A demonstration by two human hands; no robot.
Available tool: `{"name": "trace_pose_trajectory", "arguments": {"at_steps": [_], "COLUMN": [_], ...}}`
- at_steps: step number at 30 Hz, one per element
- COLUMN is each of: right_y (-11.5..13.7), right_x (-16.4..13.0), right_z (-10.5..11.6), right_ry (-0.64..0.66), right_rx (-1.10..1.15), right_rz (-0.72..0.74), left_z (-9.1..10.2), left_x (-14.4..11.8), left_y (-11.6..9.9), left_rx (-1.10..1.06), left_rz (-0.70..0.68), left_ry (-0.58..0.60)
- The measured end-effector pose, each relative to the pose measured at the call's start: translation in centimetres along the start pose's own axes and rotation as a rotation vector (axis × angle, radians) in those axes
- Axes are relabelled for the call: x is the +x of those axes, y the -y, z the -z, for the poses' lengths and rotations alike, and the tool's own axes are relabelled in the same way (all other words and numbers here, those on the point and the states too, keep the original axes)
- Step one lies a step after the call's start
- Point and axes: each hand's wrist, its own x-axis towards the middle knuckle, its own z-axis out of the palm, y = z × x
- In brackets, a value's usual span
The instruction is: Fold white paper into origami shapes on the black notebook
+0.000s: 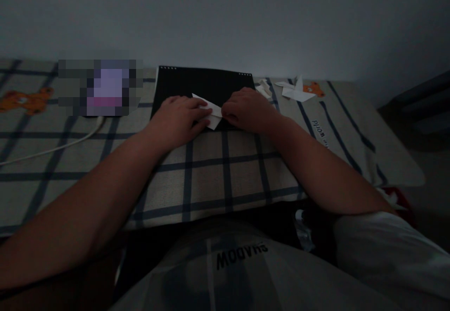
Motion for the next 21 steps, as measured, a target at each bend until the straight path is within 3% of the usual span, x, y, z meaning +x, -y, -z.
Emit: {"name": "trace_pose_trajectory", "arguments": {"at_steps": [12, 21], "right_y": [-1.6, -1.2], "right_x": [-0.6, -0.6], "right_z": [0.2, -0.2], "right_ry": [0.044, 0.016], "right_rx": [0.152, 0.155], "right_rz": [0.039, 0.006], "left_z": [-0.2, -0.1], "left_x": [-0.1, -0.2], "left_y": [0.1, -0.1], "left_rx": [-0.018, -0.038], "left_rz": [-0.006, -0.049], "left_ry": [-0.024, -0.071]}}
